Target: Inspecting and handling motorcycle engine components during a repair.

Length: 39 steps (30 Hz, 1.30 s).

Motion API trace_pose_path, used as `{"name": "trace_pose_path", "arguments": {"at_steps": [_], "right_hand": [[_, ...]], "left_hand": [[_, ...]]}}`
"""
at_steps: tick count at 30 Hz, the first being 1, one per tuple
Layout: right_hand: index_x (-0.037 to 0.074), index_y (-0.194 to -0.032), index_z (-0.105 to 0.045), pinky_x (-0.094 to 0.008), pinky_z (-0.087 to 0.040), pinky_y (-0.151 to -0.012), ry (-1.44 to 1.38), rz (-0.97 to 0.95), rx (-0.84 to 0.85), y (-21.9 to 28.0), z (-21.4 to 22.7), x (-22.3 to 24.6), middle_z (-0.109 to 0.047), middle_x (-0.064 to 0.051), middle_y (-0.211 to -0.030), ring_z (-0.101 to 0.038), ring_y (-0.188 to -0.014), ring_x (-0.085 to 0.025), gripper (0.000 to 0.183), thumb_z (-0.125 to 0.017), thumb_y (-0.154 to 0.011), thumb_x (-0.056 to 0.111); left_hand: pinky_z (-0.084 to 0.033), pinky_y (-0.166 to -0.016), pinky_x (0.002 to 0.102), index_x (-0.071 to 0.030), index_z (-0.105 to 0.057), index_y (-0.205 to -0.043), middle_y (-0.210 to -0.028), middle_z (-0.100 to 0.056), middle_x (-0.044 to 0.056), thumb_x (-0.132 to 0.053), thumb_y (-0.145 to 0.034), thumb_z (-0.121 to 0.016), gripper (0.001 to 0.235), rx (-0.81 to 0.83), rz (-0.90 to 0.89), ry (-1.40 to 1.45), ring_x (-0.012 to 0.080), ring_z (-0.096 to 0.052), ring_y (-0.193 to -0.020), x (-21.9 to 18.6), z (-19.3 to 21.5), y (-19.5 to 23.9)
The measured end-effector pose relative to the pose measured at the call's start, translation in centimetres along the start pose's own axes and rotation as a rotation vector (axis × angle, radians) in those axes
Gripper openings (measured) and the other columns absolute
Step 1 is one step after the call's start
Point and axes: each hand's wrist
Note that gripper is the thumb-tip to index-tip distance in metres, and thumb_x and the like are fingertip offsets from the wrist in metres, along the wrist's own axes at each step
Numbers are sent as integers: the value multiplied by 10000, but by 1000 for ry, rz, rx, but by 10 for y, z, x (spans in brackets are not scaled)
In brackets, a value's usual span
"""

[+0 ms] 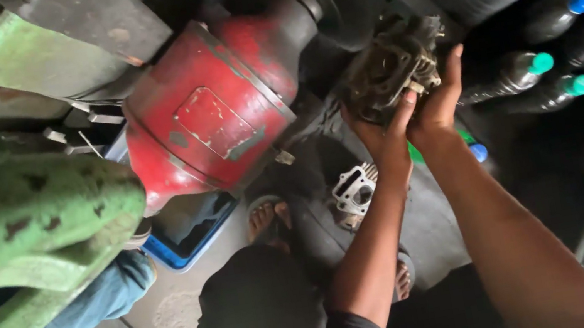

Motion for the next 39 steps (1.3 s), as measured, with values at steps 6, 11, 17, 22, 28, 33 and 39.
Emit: {"name": "trace_pose_path", "arguments": {"at_steps": [6, 11, 17, 22, 28, 33, 39], "right_hand": [[93, -1376, -639, -505, -466, -1171, -18, -98, -57, -1, -6, -12, -681, -110, -1375, -617, -1282, -335, 801, -412, -927, 717], [89, -1349, -646, -518, -476, -1161, -30, -88, -56, -8, -13, -18, -683, -118, -1339, -625, -1245, -341, 766, -371, -968, 694], [91, -1322, -649, -507, -492, -1144, -40, -50, -77, -11, -13, -24, -701, -118, -1305, -644, -1226, -337, 664, -359, -1017, 604], [89, -1302, -656, -493, -510, -1126, -11, -68, -49, -21, -14, -29, -709, -117, -1255, -655, -1178, -323, 605, -373, -1041, 555], [84, -1276, -664, -485, -508, -1119, -33, -75, -70, -27, -20, -34, -716, -115, -1248, -665, -1174, -323, 589, -376, -1051, 546], [89, -1288, -658, -497, -501, -1123, -12, -106, -66, -28, -25, -38, -709, -121, -1263, -654, -1192, -332, 621, -341, -1028, 555], [82, -1307, -654, -494, -493, -1142, 1, -98, -90, -28, -27, -39, -706, -122, -1300, -651, -1225, -334, 625, -344, -1024, 544]], "left_hand": [[-427, -1159, 375, -15, -273, -1556, -1474, -506, 162, -38, -729, -875, 1023, 53, 14, -105, 248, -523, -1343, 2, 23, -14], [-453, -1137, 371, -12, -321, -1532, -1460, -504, 137, -36, -747, -866, 956, 74, 31, -81, 229, -524, -1334, -12, 22, -19], [-452, -1133, 358, -19, -341, -1524, -1449, -512, 124, -28, -770, -847, 908, 109, 68, -85, 212, -524, -1326, -16, 25, -20], [-456, -1120, 360, -25, -339, -1512, -1419, -536, 127, -30, -773, -844, 895, 58, 91, -3, 223, -539, -1293, -18, 26, -29], [-429, -1146, 375, 4, -304, -1516, -1427, -531, 136, -68, -774, -856, 927, 66, 128, 1, 221, -528, -1313, -16, 31, -39], [-429, -1140, 372, -10, -252, -1502, -1453, -494, 137, -98, -748, -869, 978, 13, 143, -49, 219, -512, -1329, -23, 30, -43], [-421, -1149, 383, 39, -299, -1519, -1461, -499, 158, -117, -780, -864, 944, 58, 118, -73, 232, -507, -1337, -25, 33, -44]]}}
Point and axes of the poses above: each hand's wrist, its own y-axis away from the middle knuckle, its own z-axis out of the back of the hand, x = y × z
